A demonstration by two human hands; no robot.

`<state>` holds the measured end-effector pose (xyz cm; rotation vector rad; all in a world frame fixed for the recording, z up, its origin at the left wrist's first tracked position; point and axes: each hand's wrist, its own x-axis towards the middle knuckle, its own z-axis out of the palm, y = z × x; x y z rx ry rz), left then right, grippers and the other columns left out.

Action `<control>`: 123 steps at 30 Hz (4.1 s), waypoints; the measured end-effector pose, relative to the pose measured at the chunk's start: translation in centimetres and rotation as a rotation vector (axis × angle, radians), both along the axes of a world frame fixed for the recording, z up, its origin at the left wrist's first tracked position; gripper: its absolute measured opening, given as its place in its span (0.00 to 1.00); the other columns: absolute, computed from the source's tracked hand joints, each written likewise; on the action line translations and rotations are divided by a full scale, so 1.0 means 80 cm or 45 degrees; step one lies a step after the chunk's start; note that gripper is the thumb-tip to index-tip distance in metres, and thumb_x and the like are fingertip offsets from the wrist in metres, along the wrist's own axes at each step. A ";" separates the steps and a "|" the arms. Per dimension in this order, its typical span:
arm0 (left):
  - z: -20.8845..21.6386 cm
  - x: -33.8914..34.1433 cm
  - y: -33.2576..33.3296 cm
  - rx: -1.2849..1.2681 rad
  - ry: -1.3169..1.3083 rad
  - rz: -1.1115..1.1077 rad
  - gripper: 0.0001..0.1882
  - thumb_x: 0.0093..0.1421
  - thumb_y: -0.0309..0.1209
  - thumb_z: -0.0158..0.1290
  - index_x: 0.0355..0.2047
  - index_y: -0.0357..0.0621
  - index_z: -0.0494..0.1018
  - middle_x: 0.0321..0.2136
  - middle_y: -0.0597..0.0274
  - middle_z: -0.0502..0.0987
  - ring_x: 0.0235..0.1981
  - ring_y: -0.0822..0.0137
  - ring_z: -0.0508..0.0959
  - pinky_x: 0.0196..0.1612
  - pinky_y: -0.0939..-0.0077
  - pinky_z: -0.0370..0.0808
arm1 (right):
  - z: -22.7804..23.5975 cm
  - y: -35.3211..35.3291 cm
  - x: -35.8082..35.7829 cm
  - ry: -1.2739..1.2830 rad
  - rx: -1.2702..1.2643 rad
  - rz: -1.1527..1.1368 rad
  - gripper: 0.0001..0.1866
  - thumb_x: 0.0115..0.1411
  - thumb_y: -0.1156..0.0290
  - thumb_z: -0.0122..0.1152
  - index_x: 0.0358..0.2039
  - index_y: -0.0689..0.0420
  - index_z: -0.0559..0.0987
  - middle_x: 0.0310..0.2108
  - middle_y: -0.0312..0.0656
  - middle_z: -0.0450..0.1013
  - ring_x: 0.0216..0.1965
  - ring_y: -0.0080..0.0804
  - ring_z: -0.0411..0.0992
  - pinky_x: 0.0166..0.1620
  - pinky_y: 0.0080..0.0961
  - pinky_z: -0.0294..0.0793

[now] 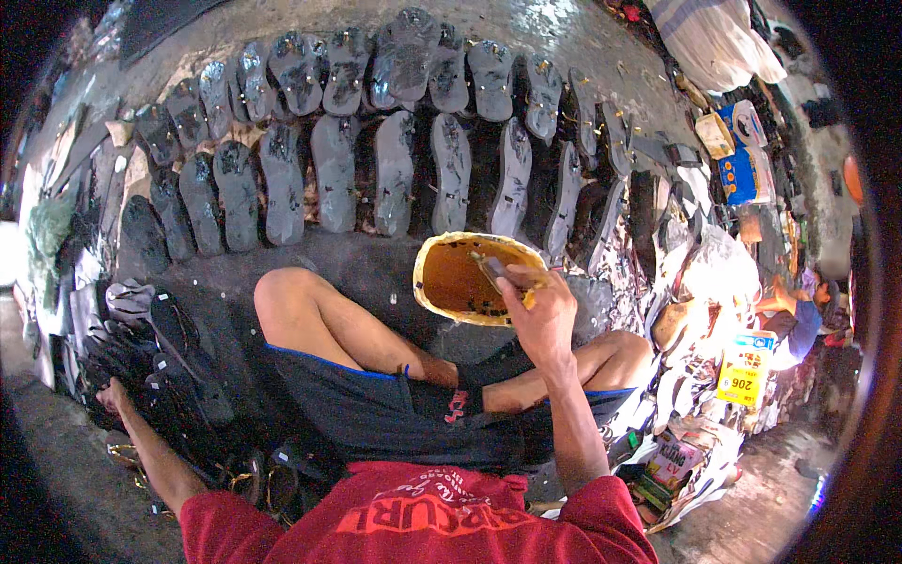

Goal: The person sits on the floor and repeatedly applies a brown adhesive from a container onto the soles of black flip-flops using a brush. They handle each slipper one at a time, coat the sole, and place it back among many others on the floor.

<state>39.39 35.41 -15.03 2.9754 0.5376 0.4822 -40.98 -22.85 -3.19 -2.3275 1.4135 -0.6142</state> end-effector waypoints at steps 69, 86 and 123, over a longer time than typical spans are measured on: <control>0.160 -0.797 -0.561 -2.829 1.329 -1.702 0.29 0.74 0.44 0.44 0.70 0.45 0.59 0.65 0.51 0.68 0.60 0.54 0.75 0.65 0.54 0.71 | 0.121 0.060 0.031 -1.042 -0.073 -0.005 0.17 0.54 0.64 0.79 0.37 0.61 0.85 0.30 0.45 0.83 0.31 0.29 0.80 0.37 0.30 0.80; 0.135 -0.529 -0.702 -2.569 1.731 -0.964 0.18 0.74 0.38 0.47 0.57 0.40 0.74 0.53 0.53 0.81 0.51 0.56 0.82 0.58 0.54 0.78 | 0.016 0.043 -0.044 -1.275 0.472 -0.580 0.13 0.70 0.63 0.63 0.48 0.57 0.77 0.33 0.27 0.73 0.29 0.13 0.66 0.28 0.16 0.65; 0.169 -0.619 -0.420 -0.219 0.460 -2.018 0.38 0.41 0.18 0.55 0.59 0.45 0.74 0.62 0.58 0.73 0.66 0.49 0.65 0.70 0.54 0.58 | 0.010 0.024 -0.109 -0.487 0.791 -0.371 0.12 0.67 0.66 0.61 0.40 0.64 0.79 0.32 0.43 0.79 0.33 0.27 0.76 0.39 0.31 0.75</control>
